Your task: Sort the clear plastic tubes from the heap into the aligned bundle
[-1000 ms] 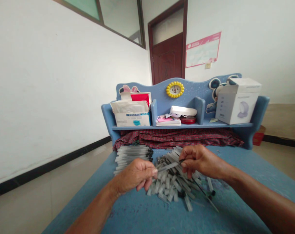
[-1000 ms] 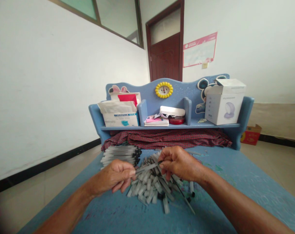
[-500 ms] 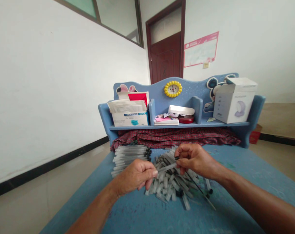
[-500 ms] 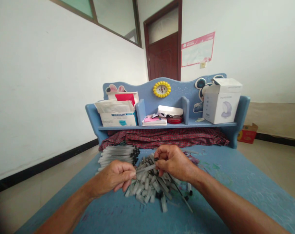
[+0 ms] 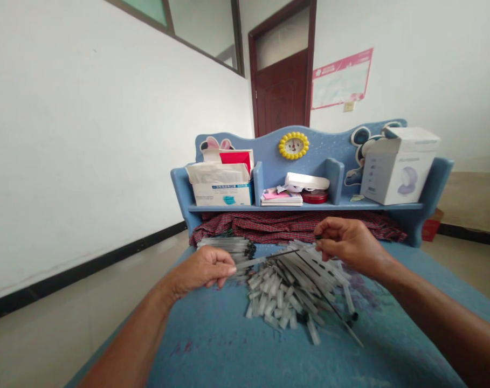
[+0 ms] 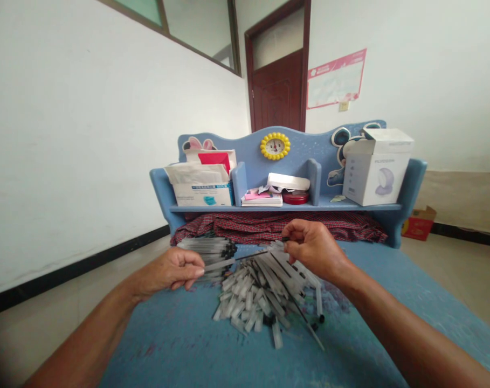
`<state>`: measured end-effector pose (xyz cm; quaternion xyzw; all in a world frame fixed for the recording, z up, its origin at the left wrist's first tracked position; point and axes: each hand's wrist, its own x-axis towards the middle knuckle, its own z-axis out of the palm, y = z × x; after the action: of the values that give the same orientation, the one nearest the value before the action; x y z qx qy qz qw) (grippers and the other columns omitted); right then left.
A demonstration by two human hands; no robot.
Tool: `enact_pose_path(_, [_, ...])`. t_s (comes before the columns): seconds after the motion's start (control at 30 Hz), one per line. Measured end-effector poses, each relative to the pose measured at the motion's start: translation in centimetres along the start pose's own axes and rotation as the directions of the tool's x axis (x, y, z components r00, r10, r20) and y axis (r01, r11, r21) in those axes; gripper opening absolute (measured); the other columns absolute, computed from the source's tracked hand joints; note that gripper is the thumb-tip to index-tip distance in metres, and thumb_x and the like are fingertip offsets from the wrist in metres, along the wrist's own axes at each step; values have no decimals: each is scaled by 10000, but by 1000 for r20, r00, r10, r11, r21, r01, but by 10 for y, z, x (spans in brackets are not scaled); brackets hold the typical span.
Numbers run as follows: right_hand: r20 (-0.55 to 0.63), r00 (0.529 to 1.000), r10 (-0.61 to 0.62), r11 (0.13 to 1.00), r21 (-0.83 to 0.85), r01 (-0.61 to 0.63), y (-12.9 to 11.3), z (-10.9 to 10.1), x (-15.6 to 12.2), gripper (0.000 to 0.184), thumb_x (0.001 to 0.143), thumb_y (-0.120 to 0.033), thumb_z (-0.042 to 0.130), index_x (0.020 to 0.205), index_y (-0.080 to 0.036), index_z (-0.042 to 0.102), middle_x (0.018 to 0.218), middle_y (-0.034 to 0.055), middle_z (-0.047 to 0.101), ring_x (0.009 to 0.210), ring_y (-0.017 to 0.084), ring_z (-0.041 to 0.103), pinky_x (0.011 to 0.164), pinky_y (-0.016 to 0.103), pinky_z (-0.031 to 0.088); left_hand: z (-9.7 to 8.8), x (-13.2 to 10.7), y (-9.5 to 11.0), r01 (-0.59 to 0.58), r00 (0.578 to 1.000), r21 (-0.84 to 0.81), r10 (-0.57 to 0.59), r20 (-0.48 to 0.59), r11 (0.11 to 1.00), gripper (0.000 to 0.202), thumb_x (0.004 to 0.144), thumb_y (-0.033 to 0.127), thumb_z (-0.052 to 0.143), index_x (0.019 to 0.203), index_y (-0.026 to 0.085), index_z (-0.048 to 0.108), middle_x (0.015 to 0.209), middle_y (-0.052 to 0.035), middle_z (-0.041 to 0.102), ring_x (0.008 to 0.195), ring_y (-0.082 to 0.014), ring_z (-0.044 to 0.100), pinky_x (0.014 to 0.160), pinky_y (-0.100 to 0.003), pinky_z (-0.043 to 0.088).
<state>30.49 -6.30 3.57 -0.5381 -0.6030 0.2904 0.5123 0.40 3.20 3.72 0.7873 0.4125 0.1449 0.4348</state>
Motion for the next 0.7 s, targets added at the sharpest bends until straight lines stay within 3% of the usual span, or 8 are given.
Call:
enact_pose_path(0.1, [-92,988,-123,961,-260,95,-5,-4,-4,122,696,-224,558,811,-185,571,555,-23,584,506,138,573,490,238,416,-7,0,-5,39,997,18,-38,-66,999,245,746,368,576,718,125,597,510,55,549,433,-55,355,445,-169,225])
enact_pose_path(0.17, [-87,969,-231,862,-480,163,-8,0,-9,107,733,-188,513,812,-192,586,593,-11,605,539,135,566,519,238,394,-6,4,-7,47,993,31,-43,-107,998,267,743,389,567,668,133,566,511,52,541,431,-57,351,445,-171,230])
enact_pose_path(0.27, [67,935,-348,647,-705,291,-11,16,-20,152,769,-115,441,779,-189,573,644,7,619,565,122,548,541,240,339,3,10,-8,37,994,51,-31,-108,998,288,729,416,572,660,137,559,510,44,546,427,-64,362,442,-175,250])
enact_pose_path(0.37, [250,887,-389,454,-786,421,-12,36,-31,192,766,-53,407,784,-175,554,668,27,619,567,131,537,526,266,275,13,13,-8,0,998,56,4,-66,998,267,745,395,557,700,133,582,520,44,552,436,-68,376,451,-178,271])
enact_pose_path(0.43, [340,863,-375,377,-794,476,-13,47,-39,207,743,-24,410,790,-173,546,673,32,621,551,139,532,513,287,232,17,13,-7,-18,999,57,21,-47,998,248,763,368,537,727,131,599,543,45,563,451,-68,383,461,-178,277])
enact_pose_path(0.57, [429,855,-292,367,-775,514,-14,56,-49,206,700,-22,441,777,-189,533,634,19,623,480,136,512,479,303,164,23,14,-7,-15,1000,57,16,-22,998,277,742,401,565,752,130,622,532,39,568,448,-74,384,445,-181,275])
enact_pose_path(0.7, [406,898,-167,426,-792,437,-19,50,-45,126,767,-118,459,772,-198,557,575,18,614,455,130,511,455,288,166,27,17,-7,-10,1000,76,9,12,997,327,719,461,589,754,137,619,536,30,575,445,-81,396,435,-182,296])
